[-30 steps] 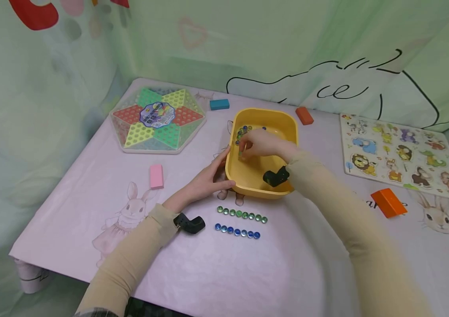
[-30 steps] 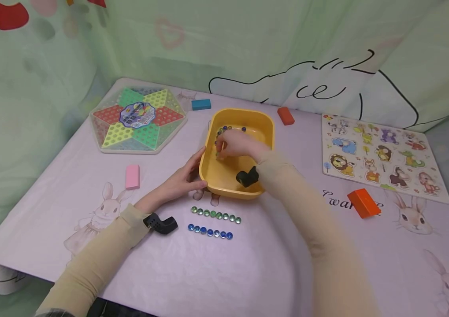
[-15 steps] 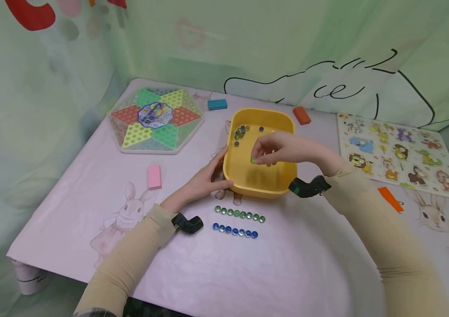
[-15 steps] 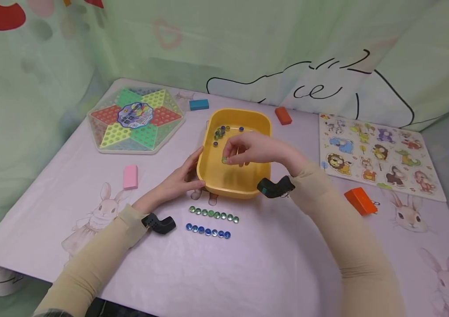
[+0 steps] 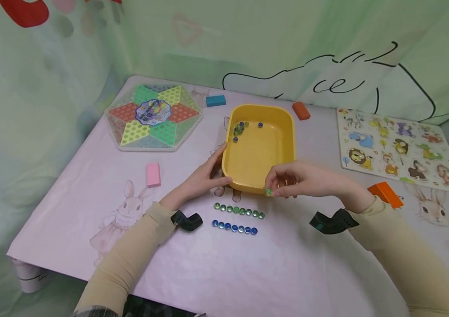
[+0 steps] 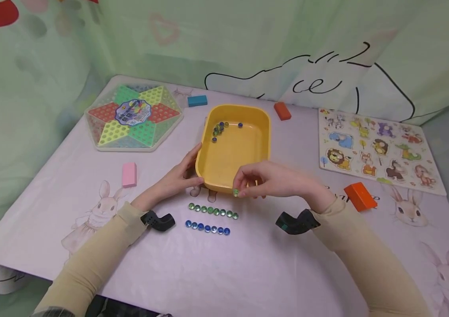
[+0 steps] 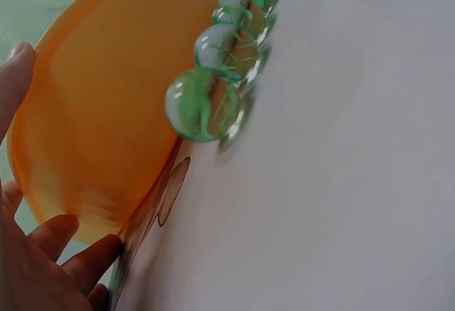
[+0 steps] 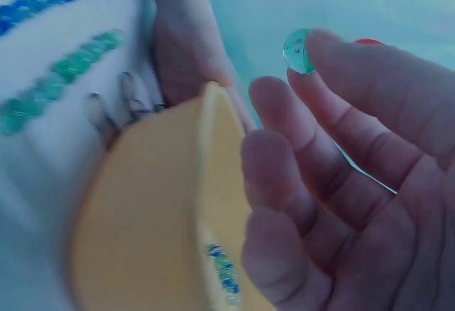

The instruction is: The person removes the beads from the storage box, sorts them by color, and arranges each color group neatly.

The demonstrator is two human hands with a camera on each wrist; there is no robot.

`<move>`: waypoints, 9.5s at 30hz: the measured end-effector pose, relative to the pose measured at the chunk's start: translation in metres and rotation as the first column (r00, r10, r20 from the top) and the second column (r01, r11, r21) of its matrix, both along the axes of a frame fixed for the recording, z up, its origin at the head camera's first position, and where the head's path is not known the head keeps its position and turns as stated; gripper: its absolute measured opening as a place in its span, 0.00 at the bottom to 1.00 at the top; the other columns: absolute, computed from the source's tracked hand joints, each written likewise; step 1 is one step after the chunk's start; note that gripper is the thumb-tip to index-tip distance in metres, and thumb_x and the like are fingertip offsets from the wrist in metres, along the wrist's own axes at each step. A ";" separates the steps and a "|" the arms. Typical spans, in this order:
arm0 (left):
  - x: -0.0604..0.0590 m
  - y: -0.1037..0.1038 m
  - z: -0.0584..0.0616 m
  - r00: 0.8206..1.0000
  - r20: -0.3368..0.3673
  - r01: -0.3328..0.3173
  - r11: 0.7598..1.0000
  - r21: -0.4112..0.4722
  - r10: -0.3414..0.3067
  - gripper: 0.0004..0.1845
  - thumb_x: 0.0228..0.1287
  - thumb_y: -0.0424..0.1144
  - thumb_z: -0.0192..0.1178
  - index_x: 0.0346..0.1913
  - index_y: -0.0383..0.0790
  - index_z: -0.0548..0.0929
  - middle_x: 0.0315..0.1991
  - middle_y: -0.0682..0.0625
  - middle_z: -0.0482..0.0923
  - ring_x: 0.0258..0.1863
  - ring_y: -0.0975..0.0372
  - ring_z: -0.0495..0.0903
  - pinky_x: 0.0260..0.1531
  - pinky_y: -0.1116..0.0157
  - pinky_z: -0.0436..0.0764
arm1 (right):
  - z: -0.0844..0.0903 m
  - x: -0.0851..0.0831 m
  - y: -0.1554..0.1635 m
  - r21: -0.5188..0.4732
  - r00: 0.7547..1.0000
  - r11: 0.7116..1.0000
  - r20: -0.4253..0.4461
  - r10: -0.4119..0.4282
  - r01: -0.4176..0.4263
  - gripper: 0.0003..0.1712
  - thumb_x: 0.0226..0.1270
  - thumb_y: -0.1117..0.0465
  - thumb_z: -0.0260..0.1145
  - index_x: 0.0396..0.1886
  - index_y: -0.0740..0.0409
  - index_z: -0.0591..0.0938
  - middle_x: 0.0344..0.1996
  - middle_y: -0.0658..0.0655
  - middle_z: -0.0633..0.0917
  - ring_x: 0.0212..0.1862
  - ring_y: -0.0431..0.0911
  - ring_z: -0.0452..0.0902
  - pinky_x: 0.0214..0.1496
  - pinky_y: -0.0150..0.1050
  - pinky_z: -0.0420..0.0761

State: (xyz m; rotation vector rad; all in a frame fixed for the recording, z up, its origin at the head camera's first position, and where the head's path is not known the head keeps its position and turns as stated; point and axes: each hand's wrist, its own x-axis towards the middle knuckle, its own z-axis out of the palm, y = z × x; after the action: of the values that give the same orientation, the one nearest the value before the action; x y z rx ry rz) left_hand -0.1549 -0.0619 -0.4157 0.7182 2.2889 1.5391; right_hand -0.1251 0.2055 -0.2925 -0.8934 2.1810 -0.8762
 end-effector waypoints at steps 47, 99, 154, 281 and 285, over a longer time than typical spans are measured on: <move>0.001 0.001 0.001 0.999 0.035 -0.005 1.000 0.005 0.005 0.48 0.60 0.46 0.61 0.72 0.66 0.38 0.73 0.52 0.50 0.71 0.61 0.51 0.69 0.57 0.52 | -0.079 0.043 0.012 0.079 0.967 0.967 -0.106 -0.233 0.242 0.10 0.57 0.58 0.68 0.37 0.55 0.80 0.20 0.45 0.73 0.25 0.36 0.67 0.27 0.28 0.68; -0.002 -0.001 0.001 1.000 0.002 0.024 0.999 0.022 -0.024 0.48 0.61 0.41 0.60 0.73 0.59 0.37 0.72 0.47 0.53 0.70 0.59 0.54 0.70 0.57 0.48 | -0.048 -0.146 -0.066 0.238 0.937 0.918 -0.230 -0.263 0.316 0.14 0.61 0.63 0.63 0.46 0.62 0.80 0.33 0.59 0.80 0.33 0.48 0.72 0.36 0.34 0.74; 0.001 -0.001 0.003 1.000 0.010 -0.002 1.000 -0.006 0.002 0.47 0.61 0.46 0.61 0.72 0.65 0.39 0.72 0.49 0.52 0.71 0.59 0.52 0.69 0.58 0.51 | -0.007 0.012 0.001 0.033 0.990 0.991 -0.062 -0.129 0.131 0.09 0.62 0.55 0.64 0.39 0.53 0.80 0.22 0.50 0.75 0.22 0.44 0.70 0.18 0.31 0.71; 0.002 0.002 -0.004 1.000 -0.003 0.025 1.000 0.019 -0.024 0.47 0.61 0.45 0.60 0.72 0.64 0.38 0.70 0.47 0.58 0.70 0.61 0.52 0.70 0.57 0.50 | -0.053 -0.109 -0.080 0.400 0.998 0.914 0.013 -0.069 0.058 0.10 0.64 0.59 0.61 0.41 0.61 0.79 0.35 0.55 0.78 0.34 0.44 0.71 0.35 0.32 0.74; 0.001 0.003 -0.003 1.000 -0.013 0.021 1.000 0.014 -0.021 0.47 0.61 0.44 0.60 0.72 0.64 0.38 0.70 0.47 0.58 0.70 0.60 0.53 0.70 0.56 0.50 | -0.049 -0.107 -0.071 0.351 0.997 0.934 0.004 -0.071 0.065 0.09 0.64 0.59 0.61 0.39 0.59 0.80 0.32 0.54 0.78 0.32 0.45 0.70 0.33 0.33 0.73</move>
State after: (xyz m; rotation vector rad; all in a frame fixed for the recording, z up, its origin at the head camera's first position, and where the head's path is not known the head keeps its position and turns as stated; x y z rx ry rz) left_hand -0.1538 -0.0588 -0.4182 0.7560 2.2746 1.5470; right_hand -0.2323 0.1343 -0.3410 -0.6343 2.2687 -0.4959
